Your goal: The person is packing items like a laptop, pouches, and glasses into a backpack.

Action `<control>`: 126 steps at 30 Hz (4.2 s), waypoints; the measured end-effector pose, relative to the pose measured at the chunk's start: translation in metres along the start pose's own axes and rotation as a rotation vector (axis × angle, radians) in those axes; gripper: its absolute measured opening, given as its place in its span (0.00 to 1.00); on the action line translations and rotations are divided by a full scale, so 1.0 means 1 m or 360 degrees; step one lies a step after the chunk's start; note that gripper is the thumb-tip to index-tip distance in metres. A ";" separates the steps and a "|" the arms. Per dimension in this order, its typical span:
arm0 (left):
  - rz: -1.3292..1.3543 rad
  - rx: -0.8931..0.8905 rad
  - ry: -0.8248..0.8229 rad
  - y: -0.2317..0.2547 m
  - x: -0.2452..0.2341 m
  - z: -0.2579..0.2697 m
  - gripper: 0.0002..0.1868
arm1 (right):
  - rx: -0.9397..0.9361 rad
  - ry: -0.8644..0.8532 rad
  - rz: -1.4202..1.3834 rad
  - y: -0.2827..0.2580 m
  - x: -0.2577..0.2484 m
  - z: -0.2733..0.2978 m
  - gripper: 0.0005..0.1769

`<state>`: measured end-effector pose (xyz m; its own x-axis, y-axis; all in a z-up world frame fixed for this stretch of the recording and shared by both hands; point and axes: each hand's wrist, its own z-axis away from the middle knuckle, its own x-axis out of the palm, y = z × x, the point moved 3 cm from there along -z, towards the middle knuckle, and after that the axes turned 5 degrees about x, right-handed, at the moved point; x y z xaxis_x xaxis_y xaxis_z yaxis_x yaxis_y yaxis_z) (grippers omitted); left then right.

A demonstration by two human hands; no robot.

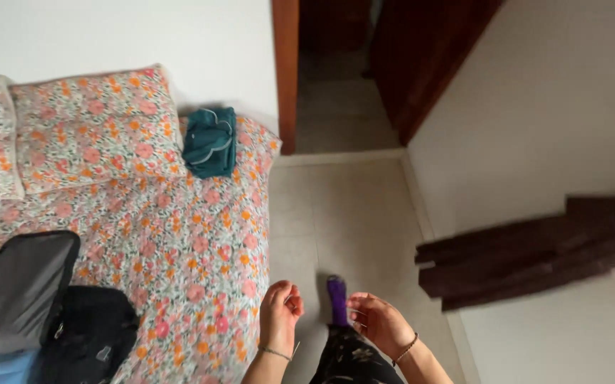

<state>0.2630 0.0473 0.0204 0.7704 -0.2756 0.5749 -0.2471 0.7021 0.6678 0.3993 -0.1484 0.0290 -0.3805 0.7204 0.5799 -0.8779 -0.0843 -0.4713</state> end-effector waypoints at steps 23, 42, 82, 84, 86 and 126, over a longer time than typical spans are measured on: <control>0.0660 0.0321 0.0793 0.069 0.029 -0.311 0.04 | 0.0692 -0.0503 0.0552 -0.314 0.139 -0.368 0.11; 0.0326 -0.0155 0.1024 0.017 -0.053 -0.568 0.13 | 0.1038 -0.0191 0.1703 -0.384 0.184 -0.763 0.14; 0.0994 0.0244 0.1625 0.052 -0.078 -0.660 0.21 | 0.1177 -0.0405 0.2622 -0.346 0.300 -0.983 0.17; 0.1238 0.0160 0.1512 0.044 -0.065 -0.641 0.20 | 0.1290 -0.0299 0.2479 -0.353 0.302 -0.963 0.18; 0.1294 0.0063 0.1479 0.044 -0.047 -0.610 0.20 | 0.0538 -0.1547 0.3063 -0.361 0.285 -0.976 0.21; 0.1759 0.1664 0.1970 -0.080 0.077 -0.083 0.23 | -0.1076 -0.4440 0.2821 -0.089 0.231 -0.161 0.36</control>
<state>0.3913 0.0246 -0.0282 -0.1353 0.7996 0.5851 -0.6637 -0.5117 0.5457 0.4365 0.1367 0.0978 0.2748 -0.3874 -0.8800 -0.2650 0.8493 -0.4566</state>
